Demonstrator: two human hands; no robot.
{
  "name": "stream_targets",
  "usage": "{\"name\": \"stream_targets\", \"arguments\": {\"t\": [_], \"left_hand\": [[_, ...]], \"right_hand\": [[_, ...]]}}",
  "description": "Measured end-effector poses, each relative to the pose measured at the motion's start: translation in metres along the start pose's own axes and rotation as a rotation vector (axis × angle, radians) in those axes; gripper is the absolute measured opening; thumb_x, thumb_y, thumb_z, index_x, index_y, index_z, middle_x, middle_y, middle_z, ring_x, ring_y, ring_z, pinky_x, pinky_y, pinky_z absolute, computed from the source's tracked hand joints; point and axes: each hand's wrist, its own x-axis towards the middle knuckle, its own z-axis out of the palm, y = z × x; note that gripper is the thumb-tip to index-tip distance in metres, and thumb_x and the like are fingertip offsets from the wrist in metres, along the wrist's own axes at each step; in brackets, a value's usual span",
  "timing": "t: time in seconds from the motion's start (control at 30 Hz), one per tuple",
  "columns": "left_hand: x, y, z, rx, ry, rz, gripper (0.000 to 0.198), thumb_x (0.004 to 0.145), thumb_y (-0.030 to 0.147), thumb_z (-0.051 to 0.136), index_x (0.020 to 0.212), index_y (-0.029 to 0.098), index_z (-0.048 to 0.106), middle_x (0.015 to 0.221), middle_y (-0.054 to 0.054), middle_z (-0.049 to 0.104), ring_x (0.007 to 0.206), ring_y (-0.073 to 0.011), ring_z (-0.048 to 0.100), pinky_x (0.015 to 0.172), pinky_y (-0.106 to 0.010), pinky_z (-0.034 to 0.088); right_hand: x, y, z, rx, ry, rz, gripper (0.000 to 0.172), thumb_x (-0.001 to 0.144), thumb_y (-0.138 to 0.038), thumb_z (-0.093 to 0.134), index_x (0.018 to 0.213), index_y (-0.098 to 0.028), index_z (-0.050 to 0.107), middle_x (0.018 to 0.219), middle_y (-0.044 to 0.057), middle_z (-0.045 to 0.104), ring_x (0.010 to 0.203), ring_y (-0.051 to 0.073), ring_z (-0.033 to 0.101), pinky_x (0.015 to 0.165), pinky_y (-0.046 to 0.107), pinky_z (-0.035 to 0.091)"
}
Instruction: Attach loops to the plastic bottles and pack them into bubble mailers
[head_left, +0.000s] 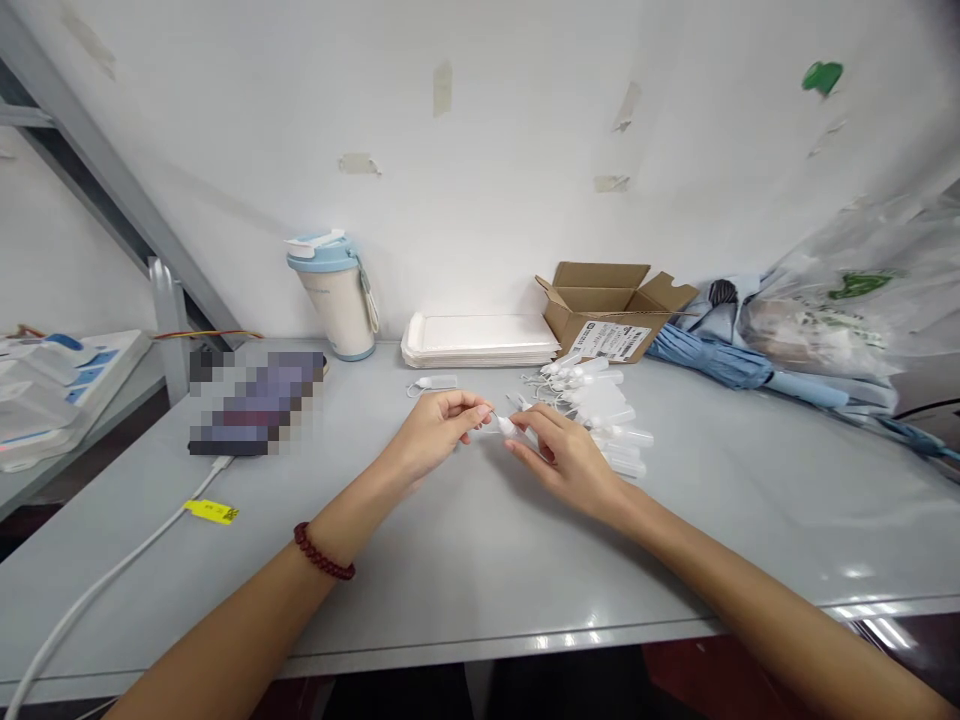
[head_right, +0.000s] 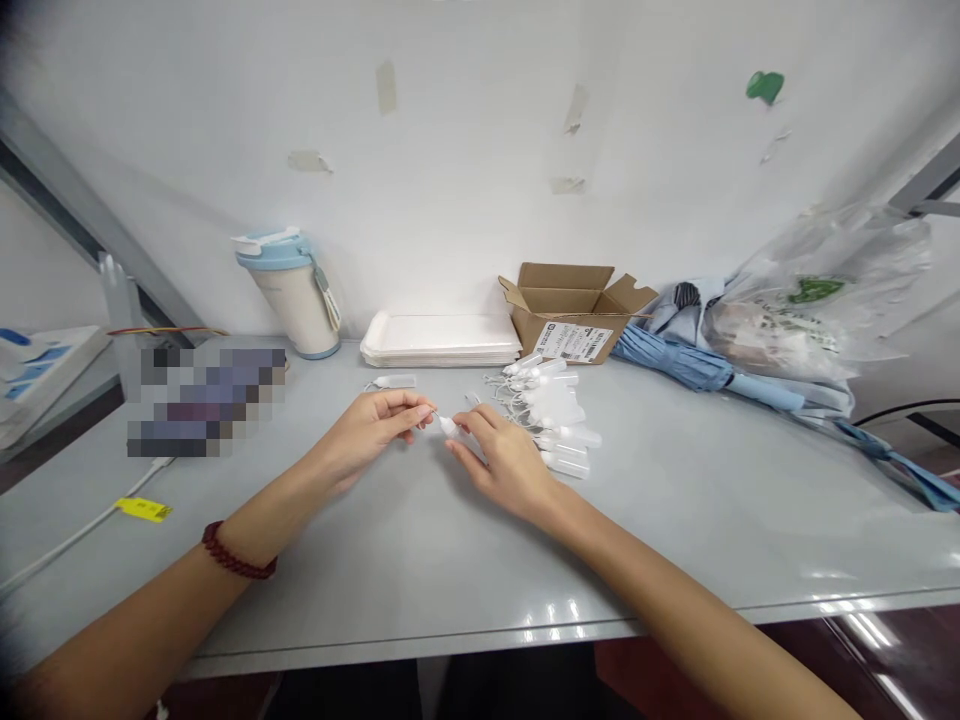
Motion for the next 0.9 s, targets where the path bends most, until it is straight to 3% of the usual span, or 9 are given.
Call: {"name": "stream_targets", "arguments": {"t": [0.27, 0.9], "left_hand": [[-0.0003, 0.0021, 0.001, 0.063, 0.015, -0.004, 0.021, 0.074, 0.035, 0.06, 0.08, 0.015, 0.066, 0.081, -0.004, 0.065, 0.076, -0.0153, 0.055, 0.065, -0.027, 0.042], [0.0009, -0.0032, 0.0018, 0.084, -0.025, -0.005, 0.02, 0.074, 0.035, 0.06, 0.076, 0.016, 0.066, 0.076, -0.004, 0.064, 0.069, -0.0136, 0.053, 0.063, -0.026, 0.042]], "right_hand": [[0.0008, -0.001, -0.0033, 0.0, -0.019, 0.01, 0.022, 0.09, -0.032, 0.047, 0.102, -0.017, 0.058, 0.09, 0.007, 0.061, 0.053, 0.01, 0.047, 0.053, 0.025, 0.038], [-0.0006, 0.0014, 0.0021, -0.125, -0.025, -0.08, 0.023, 0.093, -0.03, 0.04, 0.102, -0.014, 0.055, 0.087, 0.009, 0.061, 0.069, 0.017, 0.058, 0.06, 0.027, 0.042]]}}
